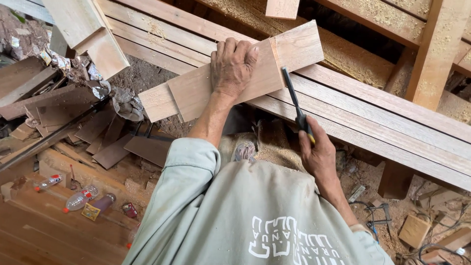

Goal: The person uses a chisel to carve and shape a small wooden block, repeatedly striking and scraping the wood to refine its edges. The person then places the shaped block aside and picks up a stack of long wooden planks, moving them to a different location.

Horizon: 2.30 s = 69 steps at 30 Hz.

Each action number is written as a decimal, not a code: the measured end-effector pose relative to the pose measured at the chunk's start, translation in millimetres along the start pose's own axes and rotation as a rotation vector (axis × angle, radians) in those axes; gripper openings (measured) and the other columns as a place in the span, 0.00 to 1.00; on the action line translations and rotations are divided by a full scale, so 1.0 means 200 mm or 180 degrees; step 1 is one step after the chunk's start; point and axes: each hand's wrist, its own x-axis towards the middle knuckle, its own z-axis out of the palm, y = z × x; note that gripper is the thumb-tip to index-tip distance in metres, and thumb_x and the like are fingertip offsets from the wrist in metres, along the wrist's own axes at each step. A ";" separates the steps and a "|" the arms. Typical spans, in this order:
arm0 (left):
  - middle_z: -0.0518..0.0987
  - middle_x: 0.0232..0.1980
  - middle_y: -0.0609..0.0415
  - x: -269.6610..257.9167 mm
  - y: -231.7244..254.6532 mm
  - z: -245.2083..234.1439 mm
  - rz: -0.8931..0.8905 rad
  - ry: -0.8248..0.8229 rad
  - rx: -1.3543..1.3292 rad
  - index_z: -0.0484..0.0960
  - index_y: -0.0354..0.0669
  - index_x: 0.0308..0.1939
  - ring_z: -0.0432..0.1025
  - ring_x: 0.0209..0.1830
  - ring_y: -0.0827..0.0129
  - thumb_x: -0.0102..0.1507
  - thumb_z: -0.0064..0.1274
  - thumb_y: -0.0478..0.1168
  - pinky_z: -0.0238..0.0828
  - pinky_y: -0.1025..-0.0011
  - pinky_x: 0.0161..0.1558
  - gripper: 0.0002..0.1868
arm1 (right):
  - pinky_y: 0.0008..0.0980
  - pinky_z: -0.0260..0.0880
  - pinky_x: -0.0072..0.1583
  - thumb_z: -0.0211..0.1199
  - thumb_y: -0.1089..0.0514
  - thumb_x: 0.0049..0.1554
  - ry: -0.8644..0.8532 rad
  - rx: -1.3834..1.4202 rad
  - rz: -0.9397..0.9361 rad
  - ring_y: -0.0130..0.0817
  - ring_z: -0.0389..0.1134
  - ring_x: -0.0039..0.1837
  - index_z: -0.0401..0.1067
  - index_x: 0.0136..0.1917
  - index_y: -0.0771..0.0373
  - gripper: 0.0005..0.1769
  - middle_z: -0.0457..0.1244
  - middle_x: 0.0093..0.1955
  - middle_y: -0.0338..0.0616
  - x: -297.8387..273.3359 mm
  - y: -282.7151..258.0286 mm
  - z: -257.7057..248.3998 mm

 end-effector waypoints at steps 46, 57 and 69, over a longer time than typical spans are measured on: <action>0.71 0.39 0.55 0.01 0.02 -0.02 -0.0025 0.0150 -0.0048 0.77 0.52 0.39 0.67 0.38 0.62 0.72 0.35 0.58 0.67 0.63 0.34 0.21 | 0.36 0.78 0.51 0.50 0.57 0.69 -0.0386 0.0036 0.0258 0.39 0.68 0.54 0.59 0.77 0.60 0.23 0.62 0.63 0.57 0.39 -0.21 0.03; 0.71 0.39 0.55 0.02 0.02 0.00 -0.0017 0.0148 -0.0086 0.76 0.51 0.39 0.67 0.37 0.62 0.72 0.33 0.57 0.66 0.64 0.34 0.21 | 0.39 0.73 0.57 0.54 0.58 0.68 -0.0195 -0.0084 0.0062 0.44 0.68 0.61 0.62 0.76 0.59 0.24 0.64 0.66 0.57 0.33 -0.13 0.01; 0.71 0.38 0.56 0.01 0.02 0.04 -0.0024 0.0301 -0.0131 0.76 0.52 0.38 0.66 0.37 0.63 0.72 0.32 0.59 0.66 0.64 0.33 0.23 | 0.42 0.71 0.62 0.56 0.58 0.68 -0.0078 -0.0178 -0.0176 0.48 0.68 0.66 0.63 0.75 0.59 0.23 0.64 0.67 0.56 0.28 -0.09 0.03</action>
